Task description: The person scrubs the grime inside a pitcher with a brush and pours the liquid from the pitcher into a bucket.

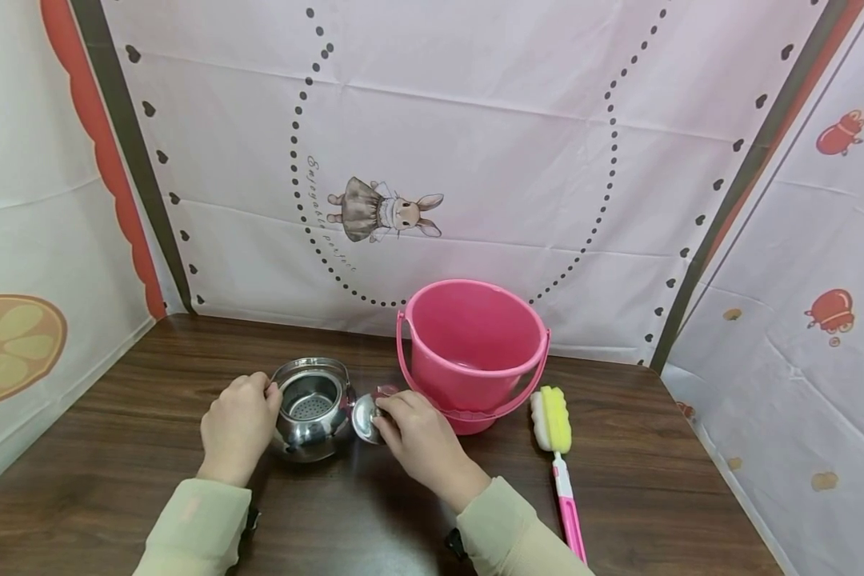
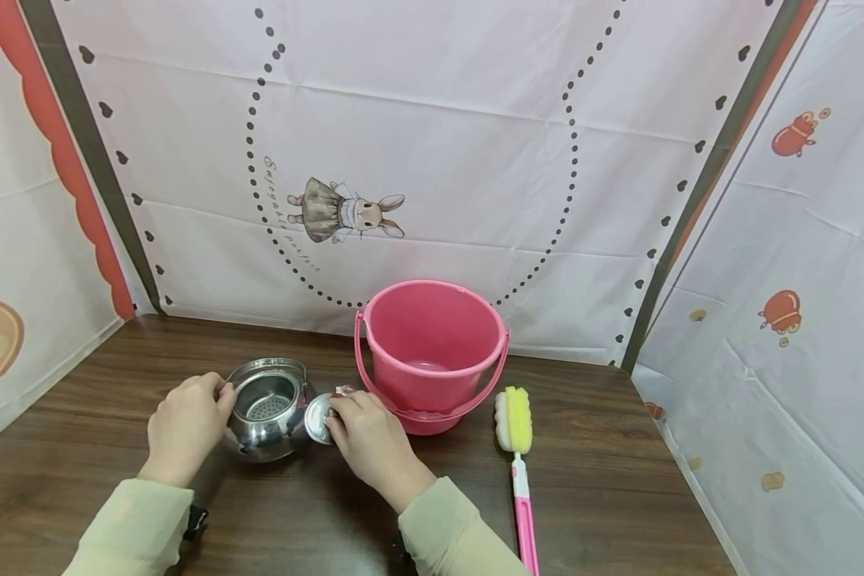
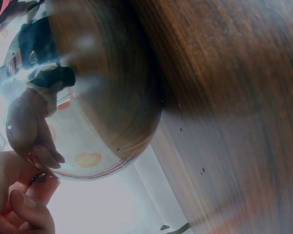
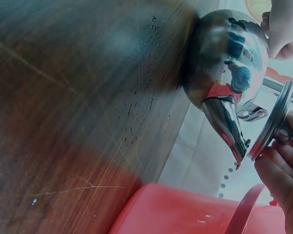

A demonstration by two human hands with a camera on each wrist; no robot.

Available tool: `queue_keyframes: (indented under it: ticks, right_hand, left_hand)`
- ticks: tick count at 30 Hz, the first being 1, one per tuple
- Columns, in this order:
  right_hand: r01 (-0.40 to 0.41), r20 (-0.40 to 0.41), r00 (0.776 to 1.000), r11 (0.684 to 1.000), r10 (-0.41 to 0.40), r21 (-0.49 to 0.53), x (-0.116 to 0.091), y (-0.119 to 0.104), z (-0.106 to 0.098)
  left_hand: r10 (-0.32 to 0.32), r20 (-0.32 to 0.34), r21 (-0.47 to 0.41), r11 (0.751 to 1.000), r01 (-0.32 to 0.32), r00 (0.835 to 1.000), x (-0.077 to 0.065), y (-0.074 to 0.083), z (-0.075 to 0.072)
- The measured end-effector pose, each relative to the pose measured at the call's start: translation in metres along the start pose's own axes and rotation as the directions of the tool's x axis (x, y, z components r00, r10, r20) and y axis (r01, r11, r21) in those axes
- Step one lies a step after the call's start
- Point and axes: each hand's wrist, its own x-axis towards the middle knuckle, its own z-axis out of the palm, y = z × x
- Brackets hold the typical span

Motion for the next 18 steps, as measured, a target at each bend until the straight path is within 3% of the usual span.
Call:
queue_keyframes:
  ticks: [18]
  right_hand:
    - [0.015,-0.004,1.0,1.0,-0.015,-0.013,-0.006,0.0037,-0.0033]
  left_hand:
    - [-0.005,0.008,0.002,1.0,0.005,1.0,0.0001,-0.0001,0.0]
